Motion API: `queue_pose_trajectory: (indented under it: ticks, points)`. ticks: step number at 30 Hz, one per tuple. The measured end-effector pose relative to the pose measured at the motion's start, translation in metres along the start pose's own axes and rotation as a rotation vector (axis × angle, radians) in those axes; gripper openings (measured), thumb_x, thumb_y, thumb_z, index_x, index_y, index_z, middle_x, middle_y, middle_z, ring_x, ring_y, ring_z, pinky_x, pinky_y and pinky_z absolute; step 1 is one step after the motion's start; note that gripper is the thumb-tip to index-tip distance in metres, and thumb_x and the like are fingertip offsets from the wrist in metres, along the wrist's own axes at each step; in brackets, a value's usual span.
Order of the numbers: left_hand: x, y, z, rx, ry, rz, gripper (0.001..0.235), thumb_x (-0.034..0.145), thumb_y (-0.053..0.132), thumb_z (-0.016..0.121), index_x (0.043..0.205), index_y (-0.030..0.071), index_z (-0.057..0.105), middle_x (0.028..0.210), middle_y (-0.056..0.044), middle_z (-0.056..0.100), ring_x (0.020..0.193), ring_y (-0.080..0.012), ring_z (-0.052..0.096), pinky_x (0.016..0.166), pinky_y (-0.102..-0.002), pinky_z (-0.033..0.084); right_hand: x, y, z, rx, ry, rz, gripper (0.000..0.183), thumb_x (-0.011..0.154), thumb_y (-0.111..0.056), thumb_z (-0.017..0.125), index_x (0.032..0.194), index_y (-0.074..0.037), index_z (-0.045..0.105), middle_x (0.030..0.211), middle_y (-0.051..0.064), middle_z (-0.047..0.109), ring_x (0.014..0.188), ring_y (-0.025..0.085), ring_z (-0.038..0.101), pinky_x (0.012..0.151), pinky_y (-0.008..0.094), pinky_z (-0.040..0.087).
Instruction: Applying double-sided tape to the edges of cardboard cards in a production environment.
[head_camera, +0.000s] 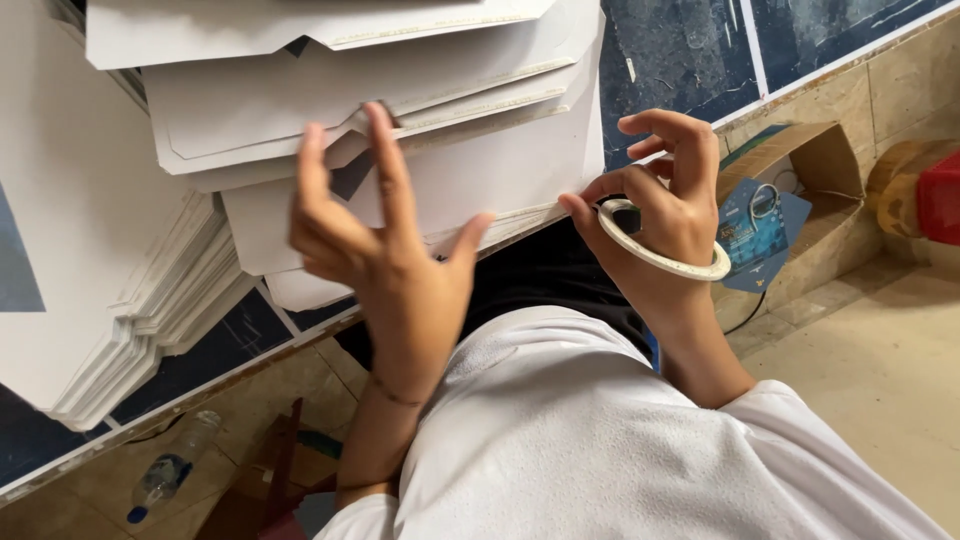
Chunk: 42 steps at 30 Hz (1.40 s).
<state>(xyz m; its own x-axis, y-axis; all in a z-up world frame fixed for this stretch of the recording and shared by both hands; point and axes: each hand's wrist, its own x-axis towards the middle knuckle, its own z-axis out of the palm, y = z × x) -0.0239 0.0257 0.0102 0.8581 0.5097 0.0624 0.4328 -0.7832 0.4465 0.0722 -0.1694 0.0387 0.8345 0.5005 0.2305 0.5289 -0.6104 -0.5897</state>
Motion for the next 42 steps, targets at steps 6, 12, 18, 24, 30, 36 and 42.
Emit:
queue_pose_trajectory:
  ticks: [6, 12, 18, 24, 30, 36, 42]
  points:
    - [0.004, 0.012, 0.006, 0.150, 0.014, 0.354, 0.101, 0.101, 0.094, 0.078, 0.172, 0.032, 0.040, 0.168, -0.020, 0.041, 0.145, -0.0325, 0.059, 0.124, -0.047, 0.053, 0.008, -0.011, -0.018, 0.113, 0.095, -0.077, 0.017, 0.105, -0.001, 0.089, 0.096, 0.006, 0.077, 0.138, 0.017, 0.045, 0.114, 0.027, 0.055, 0.098, 0.035, 0.060]
    - [0.046, -0.017, 0.028, 0.178, 0.247, 0.430, 0.096, 0.116, -0.027, 0.065, 0.179, 0.033, 0.025, 0.128, -0.003, 0.064, 0.103, -0.0160, 0.059, 0.091, -0.027, 0.064, 0.021, 0.012, -0.001, 0.094, 0.168, -0.161, 0.022, 0.105, -0.003, 0.094, 0.097, 0.004, 0.075, 0.137, 0.015, 0.045, 0.110, 0.028, 0.056, 0.092, 0.039, 0.062]
    - [0.034, -0.015, 0.018, 0.203, 0.155, 0.497, 0.102, 0.115, -0.021, 0.073, 0.181, 0.035, 0.018, 0.152, -0.010, 0.059, 0.118, -0.0249, 0.058, 0.093, -0.035, 0.052, 0.023, 0.025, 0.009, 0.159, 0.050, -0.100, 0.020, 0.106, -0.009, 0.091, 0.098, 0.001, 0.076, 0.138, 0.016, 0.045, 0.111, 0.032, 0.058, 0.095, 0.041, 0.062]
    - [0.006, 0.019, 0.006, 0.293, 0.044, 0.609, 0.050, 0.113, 0.006, 0.073, 0.153, 0.035, 0.073, 0.157, 0.001, 0.054, 0.117, -0.0219, 0.052, 0.097, -0.039, 0.040, 0.013, 0.041, 0.010, 0.140, 0.028, -0.170, 0.008, 0.109, 0.001, 0.085, 0.108, -0.003, 0.078, 0.141, 0.015, 0.045, 0.111, 0.032, 0.063, 0.092, 0.039, 0.060]
    - [0.016, 0.033, 0.012, 0.298, 0.035, 0.647, 0.035, 0.119, 0.019, 0.069, 0.151, 0.031, 0.074, 0.158, 0.003, 0.054, 0.119, -0.0215, 0.053, 0.096, -0.037, 0.045, 0.002, 0.052, 0.024, -0.027, 0.197, -0.450, 0.003, 0.107, -0.003, 0.079, 0.105, -0.002, 0.081, 0.135, 0.019, 0.053, 0.114, 0.037, 0.058, 0.096, 0.048, 0.055]
    - [0.029, 0.024, 0.008, 0.057, 0.010, 0.653, 0.039, 0.109, 0.016, 0.083, 0.145, 0.029, 0.078, 0.149, -0.005, 0.059, 0.122, -0.0278, 0.056, 0.097, -0.043, 0.048, -0.008, 0.054, 0.014, 0.074, 0.362, -0.407, 0.010, 0.102, -0.010, 0.084, 0.095, -0.004, 0.080, 0.131, 0.012, 0.052, 0.117, 0.029, 0.051, 0.098, 0.043, 0.049]
    - [0.039, 0.016, -0.006, 0.048, -0.191, 0.590, 0.105, 0.076, 0.056, 0.108, 0.163, 0.026, 0.057, 0.158, -0.006, 0.049, 0.121, -0.0292, 0.051, 0.094, -0.043, 0.051, -0.008, 0.046, -0.003, 0.181, 0.320, -0.147, 0.003, 0.109, 0.003, 0.077, 0.109, 0.000, 0.075, 0.132, 0.019, 0.047, 0.115, 0.028, 0.057, 0.094, 0.039, 0.059]
